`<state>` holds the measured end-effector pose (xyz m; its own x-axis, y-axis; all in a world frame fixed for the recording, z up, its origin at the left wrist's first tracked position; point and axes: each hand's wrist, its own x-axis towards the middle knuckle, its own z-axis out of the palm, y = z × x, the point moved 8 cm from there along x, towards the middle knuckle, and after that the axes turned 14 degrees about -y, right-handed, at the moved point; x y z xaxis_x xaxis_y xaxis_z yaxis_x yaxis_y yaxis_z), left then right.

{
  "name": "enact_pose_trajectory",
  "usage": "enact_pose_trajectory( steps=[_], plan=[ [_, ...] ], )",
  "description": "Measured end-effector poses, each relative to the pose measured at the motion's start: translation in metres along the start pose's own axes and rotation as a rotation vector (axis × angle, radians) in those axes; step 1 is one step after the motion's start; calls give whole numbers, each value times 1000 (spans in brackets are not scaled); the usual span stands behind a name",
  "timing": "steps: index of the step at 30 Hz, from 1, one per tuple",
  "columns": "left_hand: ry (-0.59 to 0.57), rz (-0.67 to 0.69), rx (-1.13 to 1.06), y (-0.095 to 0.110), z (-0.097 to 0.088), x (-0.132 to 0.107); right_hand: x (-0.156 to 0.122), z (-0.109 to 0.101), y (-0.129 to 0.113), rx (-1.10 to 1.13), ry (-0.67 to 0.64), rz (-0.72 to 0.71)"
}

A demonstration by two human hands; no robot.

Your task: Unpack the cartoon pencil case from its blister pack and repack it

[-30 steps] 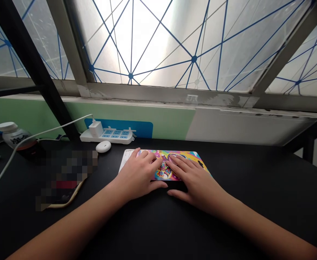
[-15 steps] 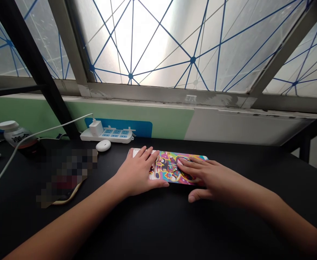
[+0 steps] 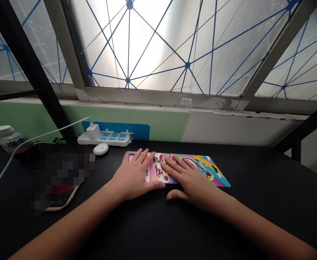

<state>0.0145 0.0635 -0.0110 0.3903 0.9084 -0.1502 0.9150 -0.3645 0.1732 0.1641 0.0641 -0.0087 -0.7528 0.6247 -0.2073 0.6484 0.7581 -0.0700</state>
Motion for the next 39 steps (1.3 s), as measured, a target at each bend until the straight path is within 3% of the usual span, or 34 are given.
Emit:
enact_pose_trajectory(
  steps=[5, 8, 11, 14, 17, 19, 27, 35, 39],
  plan=[
    [-42, 13, -39, -3, -1, 1, -23, -13, 43, 151, -173, 44],
    [-44, 8, -39, -5, -2, 0, -33, -26, 60, 165, -192, 84],
    [-48, 4, -17, -5, -2, -1, -29, -34, 53, 81, -64, 117],
    [-54, -1, -2, -6, -2, -1, -17, -26, 25, 0, 67, 96],
    [-73, -15, -20, -12, -1, 1, -5, -5, -1, 14, 19, -16],
    [-98, -28, -36, -19, -1, 2, -3, 2, -4, 50, -18, -57],
    [-171, -150, -78, -58, -5, 1, -11, -6, 46, 186, -103, -53],
    [-82, -121, -74, -61, -8, 4, -17, -3, 50, 104, -63, -8],
    [-29, -132, -81, -64, -11, 4, -23, -7, 70, 45, -19, 105]
  ],
)
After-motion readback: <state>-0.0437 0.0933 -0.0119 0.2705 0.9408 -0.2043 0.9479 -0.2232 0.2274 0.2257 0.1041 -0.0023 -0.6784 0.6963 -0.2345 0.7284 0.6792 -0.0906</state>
